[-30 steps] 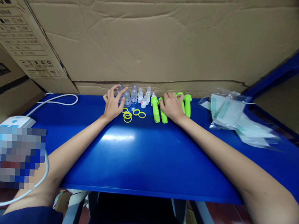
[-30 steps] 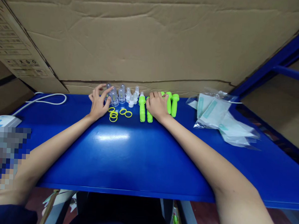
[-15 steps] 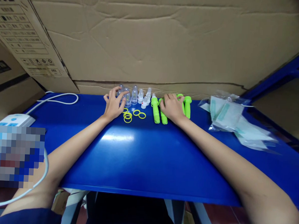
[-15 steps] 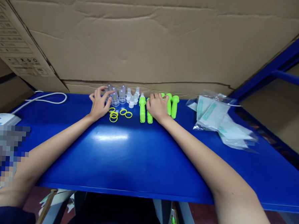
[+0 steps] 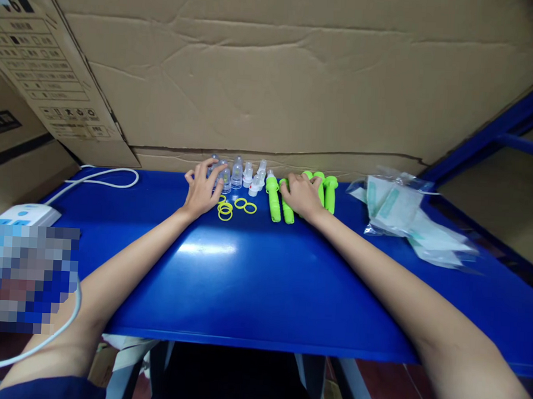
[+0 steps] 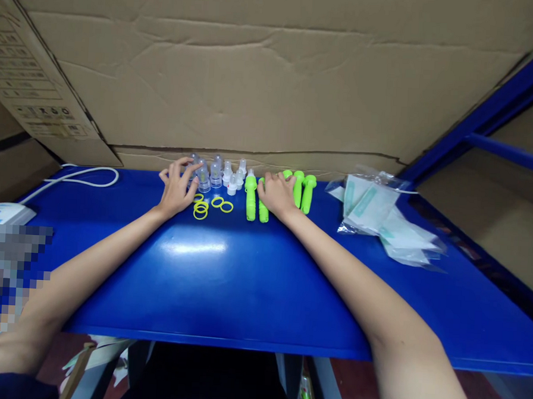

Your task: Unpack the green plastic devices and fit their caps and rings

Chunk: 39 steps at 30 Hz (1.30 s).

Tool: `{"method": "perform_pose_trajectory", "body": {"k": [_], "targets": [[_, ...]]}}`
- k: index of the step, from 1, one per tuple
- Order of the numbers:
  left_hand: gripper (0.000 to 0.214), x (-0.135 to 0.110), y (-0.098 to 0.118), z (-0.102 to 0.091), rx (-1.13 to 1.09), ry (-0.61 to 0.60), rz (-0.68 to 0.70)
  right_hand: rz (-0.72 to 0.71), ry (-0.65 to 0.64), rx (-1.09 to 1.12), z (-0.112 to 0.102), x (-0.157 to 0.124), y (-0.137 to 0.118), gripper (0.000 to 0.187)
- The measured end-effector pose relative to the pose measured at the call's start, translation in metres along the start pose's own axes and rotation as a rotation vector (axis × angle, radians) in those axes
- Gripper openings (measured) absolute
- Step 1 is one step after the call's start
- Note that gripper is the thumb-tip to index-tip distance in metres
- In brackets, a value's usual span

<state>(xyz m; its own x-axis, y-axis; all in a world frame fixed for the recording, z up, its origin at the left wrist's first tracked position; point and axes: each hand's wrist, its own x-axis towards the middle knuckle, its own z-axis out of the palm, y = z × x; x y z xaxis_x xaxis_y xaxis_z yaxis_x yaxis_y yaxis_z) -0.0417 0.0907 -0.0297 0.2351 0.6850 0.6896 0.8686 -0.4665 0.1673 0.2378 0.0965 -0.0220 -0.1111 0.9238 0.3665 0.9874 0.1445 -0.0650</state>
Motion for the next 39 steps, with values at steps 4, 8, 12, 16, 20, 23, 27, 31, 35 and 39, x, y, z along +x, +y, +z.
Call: {"method": "perform_pose_trajectory", "body": {"k": [4,8,12,16,20,23,27,31,35,39], "targets": [[0.043,0.001,0.005,-0.005,0.022,-0.027,0.065,-0.004,-0.009,-0.005,-0.002,0.0,-0.002,0.036],[0.042,0.01,0.017,-0.011,0.044,-0.053,0.156,-0.017,-0.022,-0.003,-0.006,0.001,-0.002,0.036],[0.044,0.023,0.036,-0.008,0.054,-0.155,0.27,-0.014,-0.061,0.019,-0.013,0.002,-0.004,0.035],[0.044,0.033,0.055,0.009,0.038,-0.178,0.315,-0.004,-0.082,-0.01,-0.016,0.002,-0.003,0.035],[0.041,0.037,0.064,0.026,0.05,-0.191,0.278,-0.042,-0.072,-0.044,-0.015,0.002,-0.001,0.037],[0.039,0.037,0.063,0.031,0.063,-0.227,0.273,-0.062,-0.077,-0.065,-0.016,0.001,0.0,0.038],[0.034,0.038,0.058,0.027,0.042,-0.266,0.236,-0.041,-0.129,-0.071,-0.021,0.001,-0.003,0.035],[0.028,0.044,0.054,0.018,-0.084,-0.187,0.139,-0.026,-0.188,-0.052,-0.027,0.001,-0.007,0.034],[0.026,0.05,0.043,0.008,-0.328,-0.055,0.048,0.068,-0.113,0.046,-0.033,0.002,-0.008,0.039],[0.037,0.046,0.026,0.01,-0.659,0.032,-0.071,0.015,0.088,0.311,-0.032,0.005,-0.008,0.046]]}}
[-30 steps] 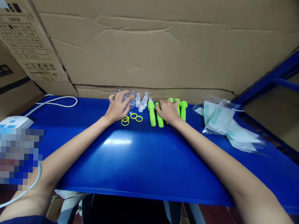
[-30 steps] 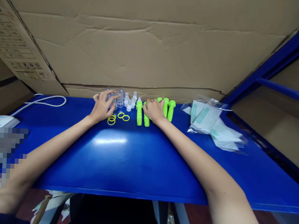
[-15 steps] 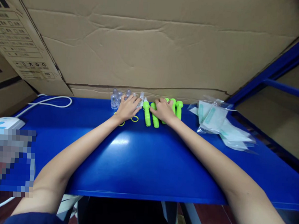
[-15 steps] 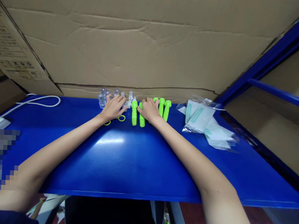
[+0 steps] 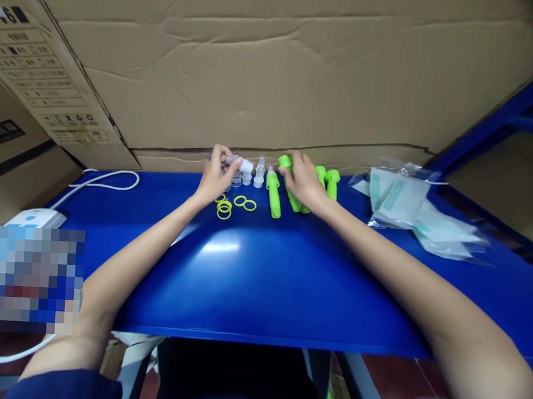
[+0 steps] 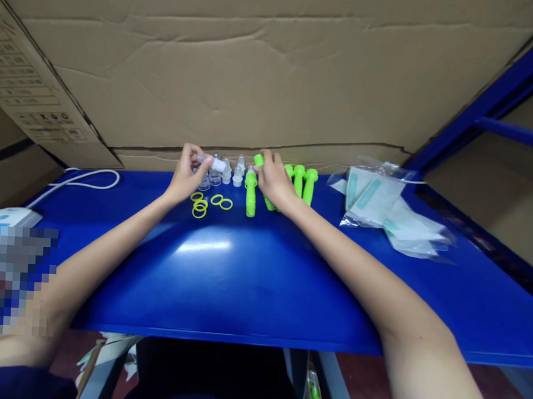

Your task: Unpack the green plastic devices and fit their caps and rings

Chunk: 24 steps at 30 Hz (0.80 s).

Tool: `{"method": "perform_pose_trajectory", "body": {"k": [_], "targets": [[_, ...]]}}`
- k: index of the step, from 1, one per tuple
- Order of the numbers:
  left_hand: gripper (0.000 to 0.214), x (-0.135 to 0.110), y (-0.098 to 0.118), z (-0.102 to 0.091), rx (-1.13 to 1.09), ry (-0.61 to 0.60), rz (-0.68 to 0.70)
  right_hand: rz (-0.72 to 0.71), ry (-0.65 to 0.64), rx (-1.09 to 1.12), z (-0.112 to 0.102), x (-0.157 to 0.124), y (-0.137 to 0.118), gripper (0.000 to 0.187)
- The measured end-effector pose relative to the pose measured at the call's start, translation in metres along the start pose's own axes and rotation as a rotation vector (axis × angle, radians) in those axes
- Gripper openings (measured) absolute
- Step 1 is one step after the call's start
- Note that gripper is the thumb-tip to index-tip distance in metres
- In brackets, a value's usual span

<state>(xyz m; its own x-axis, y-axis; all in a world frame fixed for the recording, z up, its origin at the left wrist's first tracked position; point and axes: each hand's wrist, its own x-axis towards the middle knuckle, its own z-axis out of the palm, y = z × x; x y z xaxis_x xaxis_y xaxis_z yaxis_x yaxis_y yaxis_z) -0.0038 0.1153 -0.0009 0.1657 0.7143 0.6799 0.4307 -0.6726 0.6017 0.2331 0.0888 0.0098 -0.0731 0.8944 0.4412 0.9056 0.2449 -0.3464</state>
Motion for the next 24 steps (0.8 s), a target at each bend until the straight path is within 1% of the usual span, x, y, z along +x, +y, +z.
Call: {"method": "perform_pose_trajectory", "body": {"k": [2,4,6,8,10,12,14,17,20,24], "targets": [[0.048,-0.006,-0.008,-0.001,-0.155,0.061,-0.073,-0.093,0.083,0.137,0.006,0.0,-0.002,0.051],[0.055,-0.012,-0.015,0.001,-0.284,0.117,-0.129,-0.145,0.084,0.3,0.017,-0.005,-0.008,0.06],[0.058,-0.017,-0.018,0.003,-0.386,0.161,-0.159,-0.159,0.004,0.521,0.029,-0.015,-0.018,0.066],[0.058,-0.021,-0.018,0.005,-0.443,0.19,-0.171,-0.159,-0.103,0.771,0.042,-0.03,-0.03,0.066],[0.056,-0.024,-0.017,0.006,-0.459,0.185,-0.173,-0.163,-0.183,0.954,0.052,-0.045,-0.041,0.062],[0.054,-0.029,-0.015,0.007,-0.457,0.156,-0.171,-0.162,-0.214,1.07,0.059,-0.057,-0.048,0.057],[0.053,-0.034,-0.014,0.009,-0.454,0.127,-0.17,-0.153,-0.227,1.141,0.062,-0.063,-0.05,0.055],[0.052,-0.042,-0.012,0.012,-0.441,0.112,-0.165,-0.136,-0.248,1.199,0.064,-0.064,-0.046,0.055],[0.052,-0.048,-0.013,0.014,-0.411,0.099,-0.158,-0.131,-0.262,1.222,0.064,-0.062,-0.042,0.056],[0.053,-0.05,-0.013,0.013,-0.38,0.052,-0.156,-0.145,-0.285,1.213,0.064,-0.063,-0.041,0.056]]}}
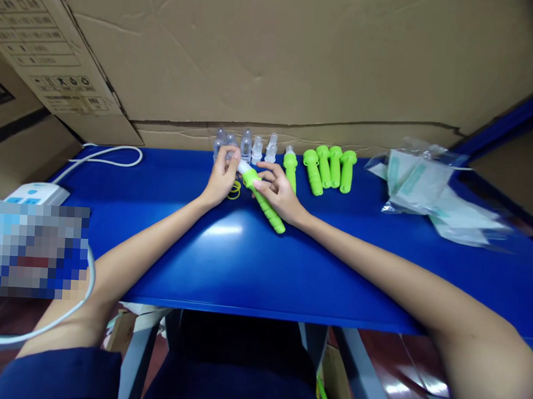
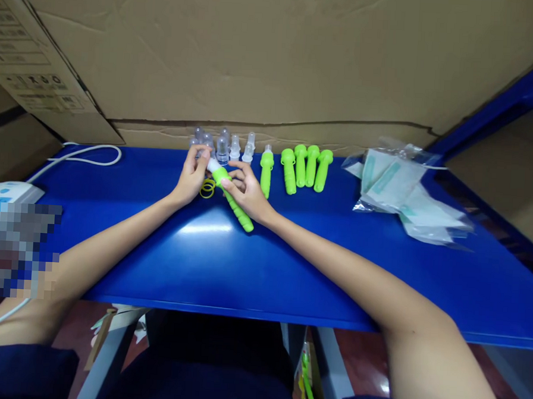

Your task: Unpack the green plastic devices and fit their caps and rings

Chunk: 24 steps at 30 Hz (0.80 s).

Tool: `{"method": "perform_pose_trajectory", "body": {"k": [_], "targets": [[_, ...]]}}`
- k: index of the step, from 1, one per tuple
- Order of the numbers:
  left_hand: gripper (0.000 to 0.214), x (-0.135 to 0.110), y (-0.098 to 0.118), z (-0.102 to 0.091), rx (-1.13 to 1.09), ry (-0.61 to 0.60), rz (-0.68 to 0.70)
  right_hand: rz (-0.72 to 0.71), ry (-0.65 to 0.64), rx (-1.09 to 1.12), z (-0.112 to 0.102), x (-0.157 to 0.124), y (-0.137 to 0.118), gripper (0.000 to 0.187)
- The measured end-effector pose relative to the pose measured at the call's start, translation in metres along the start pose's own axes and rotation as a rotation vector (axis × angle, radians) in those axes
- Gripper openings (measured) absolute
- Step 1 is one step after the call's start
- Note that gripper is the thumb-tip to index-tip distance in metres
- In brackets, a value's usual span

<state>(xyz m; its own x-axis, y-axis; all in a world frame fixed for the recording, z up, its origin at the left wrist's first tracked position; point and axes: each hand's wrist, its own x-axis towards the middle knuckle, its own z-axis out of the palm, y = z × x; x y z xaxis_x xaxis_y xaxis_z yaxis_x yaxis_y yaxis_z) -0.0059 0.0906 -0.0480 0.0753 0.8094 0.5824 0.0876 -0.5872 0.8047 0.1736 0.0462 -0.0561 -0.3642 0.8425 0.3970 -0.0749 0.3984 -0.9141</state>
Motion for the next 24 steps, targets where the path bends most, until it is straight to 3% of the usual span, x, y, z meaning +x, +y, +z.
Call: {"method": "perform_pose_trajectory", "body": {"k": [8,24], "targets": [[0.061,0.0,0.005,0.0,0.034,-0.036,-0.003,-0.031,0.003,-0.03,0.004,-0.002,-0.004,0.055],[0.055,-0.008,0.021,0.0,0.047,-0.139,-0.021,-0.041,-0.002,-0.067,0.005,-0.004,-0.01,0.055]]}}
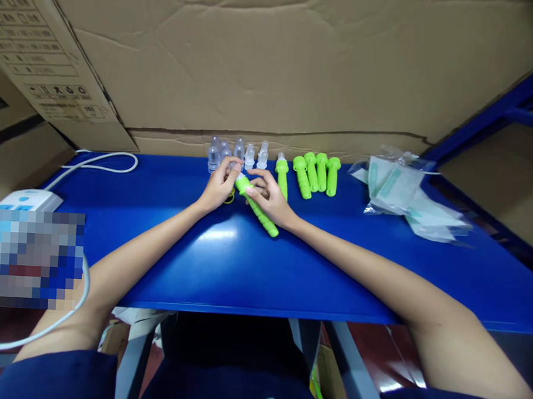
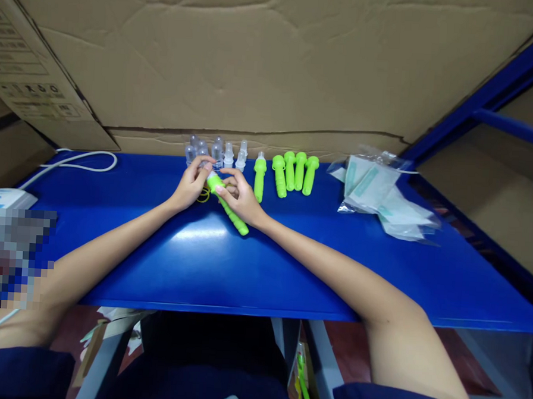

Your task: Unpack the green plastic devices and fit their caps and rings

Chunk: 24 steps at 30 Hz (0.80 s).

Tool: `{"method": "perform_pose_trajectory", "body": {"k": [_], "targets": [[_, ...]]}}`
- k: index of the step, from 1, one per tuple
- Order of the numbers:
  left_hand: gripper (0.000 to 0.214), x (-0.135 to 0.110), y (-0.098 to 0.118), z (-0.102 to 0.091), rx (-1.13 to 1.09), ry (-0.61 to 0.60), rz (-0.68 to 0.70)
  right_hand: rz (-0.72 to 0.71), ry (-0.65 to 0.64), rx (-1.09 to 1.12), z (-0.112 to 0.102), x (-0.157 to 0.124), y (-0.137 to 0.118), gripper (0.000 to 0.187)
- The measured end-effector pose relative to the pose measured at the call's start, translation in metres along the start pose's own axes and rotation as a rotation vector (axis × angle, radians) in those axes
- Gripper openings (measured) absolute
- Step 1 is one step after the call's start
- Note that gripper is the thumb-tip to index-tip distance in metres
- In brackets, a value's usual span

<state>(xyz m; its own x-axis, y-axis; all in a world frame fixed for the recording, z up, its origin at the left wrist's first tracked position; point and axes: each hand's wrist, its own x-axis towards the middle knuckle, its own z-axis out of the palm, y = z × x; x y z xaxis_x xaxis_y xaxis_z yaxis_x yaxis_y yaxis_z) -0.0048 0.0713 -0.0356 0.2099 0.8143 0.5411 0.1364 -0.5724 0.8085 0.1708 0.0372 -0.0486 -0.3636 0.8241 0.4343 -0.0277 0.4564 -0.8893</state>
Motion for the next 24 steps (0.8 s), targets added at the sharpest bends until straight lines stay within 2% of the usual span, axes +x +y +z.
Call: {"method": "perform_pose_trajectory", "body": {"k": [7,12,18,24], "targets": [[0.055,0.002,-0.006,-0.005,0.068,0.005,0.043,0.012,-0.034,-0.016,-0.001,-0.002,-0.004,0.049],[0.059,0.004,-0.008,-0.006,0.112,0.011,0.076,0.022,0.001,0.0,0.002,-0.001,-0.003,0.052],[0.062,0.005,-0.01,-0.009,0.112,-0.017,0.028,0.071,0.016,0.023,0.004,-0.001,-0.004,0.055],[0.064,0.005,-0.015,-0.005,0.112,0.009,0.054,0.006,0.051,0.007,0.005,-0.001,0.001,0.054]]}}
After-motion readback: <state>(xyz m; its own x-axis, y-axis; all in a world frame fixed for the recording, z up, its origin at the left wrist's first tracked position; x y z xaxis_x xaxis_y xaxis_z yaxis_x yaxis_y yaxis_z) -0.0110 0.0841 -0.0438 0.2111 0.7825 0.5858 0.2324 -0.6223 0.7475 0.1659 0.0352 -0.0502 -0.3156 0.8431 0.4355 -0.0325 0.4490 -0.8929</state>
